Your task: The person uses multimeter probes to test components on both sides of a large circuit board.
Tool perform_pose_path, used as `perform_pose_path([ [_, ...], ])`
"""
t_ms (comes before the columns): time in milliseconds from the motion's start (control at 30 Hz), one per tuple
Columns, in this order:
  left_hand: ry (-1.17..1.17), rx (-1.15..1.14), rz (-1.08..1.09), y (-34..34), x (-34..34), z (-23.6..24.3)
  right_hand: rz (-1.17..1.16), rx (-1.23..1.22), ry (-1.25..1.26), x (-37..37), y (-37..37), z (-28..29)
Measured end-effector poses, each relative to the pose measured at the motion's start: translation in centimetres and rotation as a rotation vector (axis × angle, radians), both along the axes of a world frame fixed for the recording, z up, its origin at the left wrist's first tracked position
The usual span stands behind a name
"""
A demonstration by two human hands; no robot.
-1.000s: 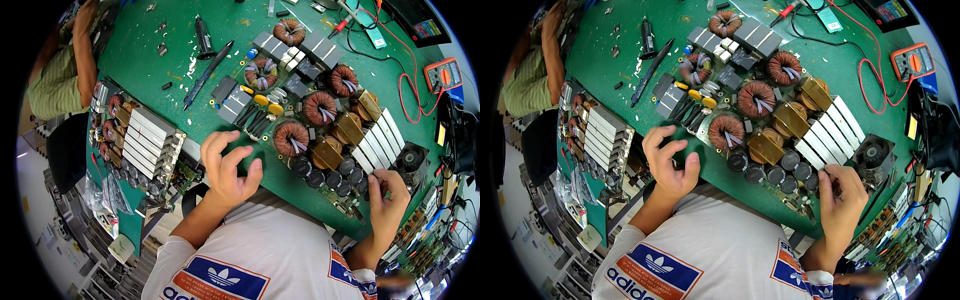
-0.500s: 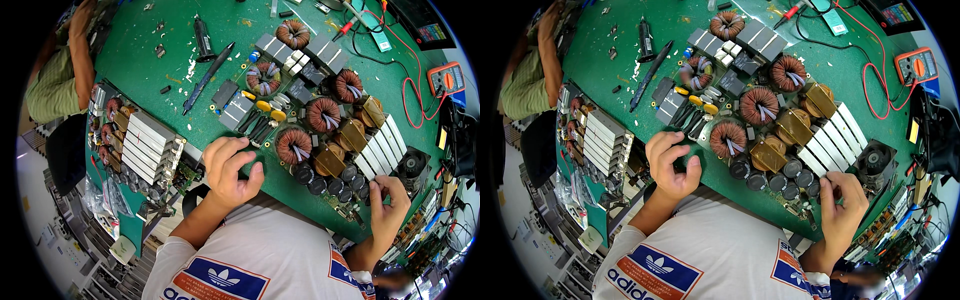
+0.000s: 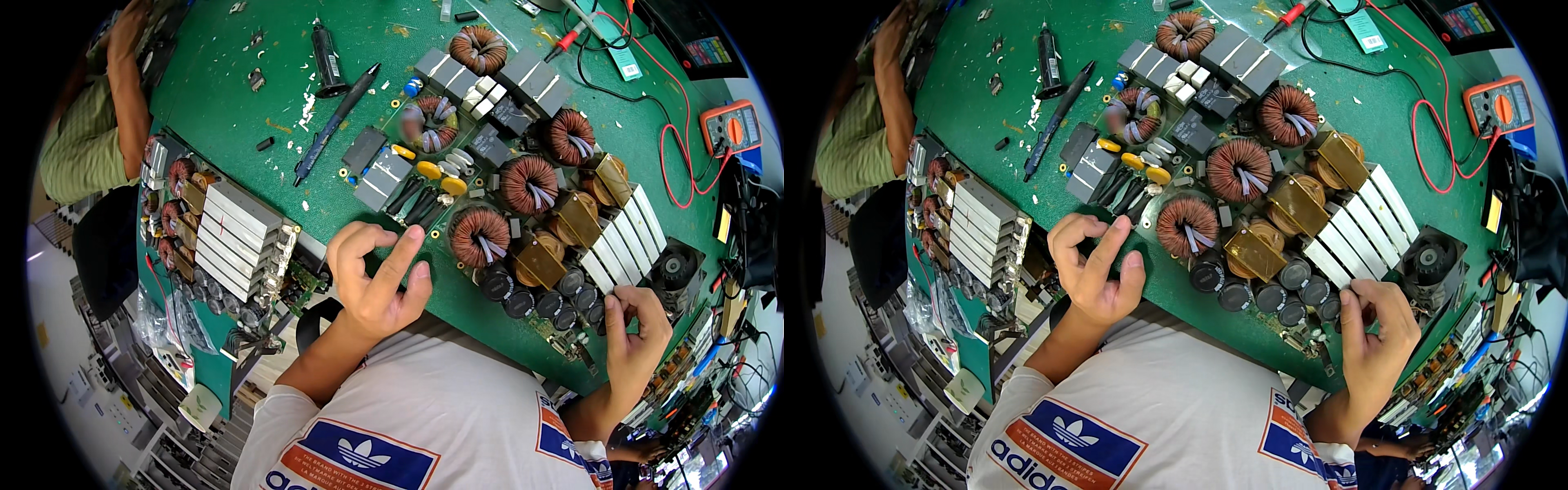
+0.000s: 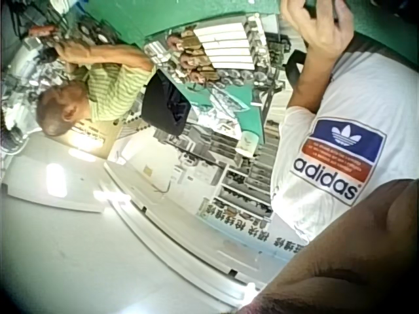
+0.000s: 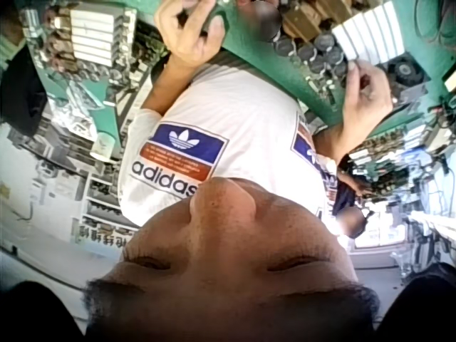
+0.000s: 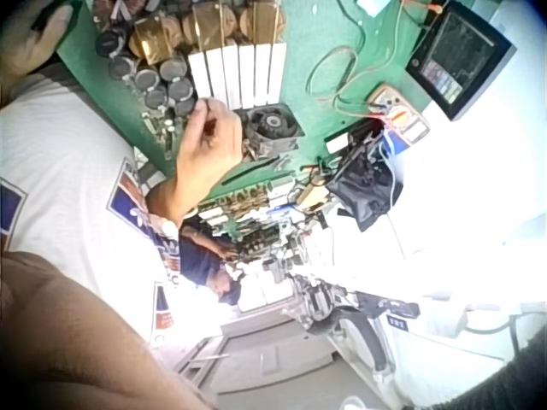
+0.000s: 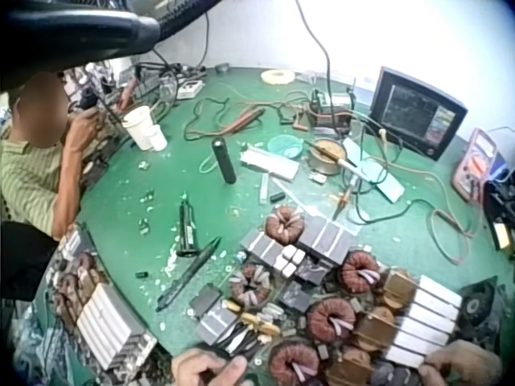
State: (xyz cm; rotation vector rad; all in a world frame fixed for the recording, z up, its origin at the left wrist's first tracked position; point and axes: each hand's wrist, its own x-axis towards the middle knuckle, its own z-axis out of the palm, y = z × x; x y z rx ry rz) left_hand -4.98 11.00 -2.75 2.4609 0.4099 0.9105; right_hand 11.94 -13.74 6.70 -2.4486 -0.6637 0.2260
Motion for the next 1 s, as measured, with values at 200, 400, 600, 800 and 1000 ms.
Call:
perform_pose_path([
  [200,0.012,0.020,0.001,0.14,0.21,0.32,-0.004,-0.005,-0.008,0.07,0.15,-0.03],
  [400,0.009,0.023,-0.008,0.18,-0.01,-0.01,-0.009,-0.002,-0.009,-0.06,-0.01,-0.05],
  [600,0.006,0.052,-0.028,0.35,-0.07,-0.15,-0.018,0.001,0.010,-0.09,-0.10,-0.04],
  [800,-0.016,0.050,-0.011,0.44,-0.13,-0.38,-0.021,0.007,0.020,-0.14,-0.44,-0.39],
  [1000,-0.028,-0.006,0.004,0.33,-0.07,-0.16,0.009,0.011,-0.003,-0.22,-0.43,-0.28],
])
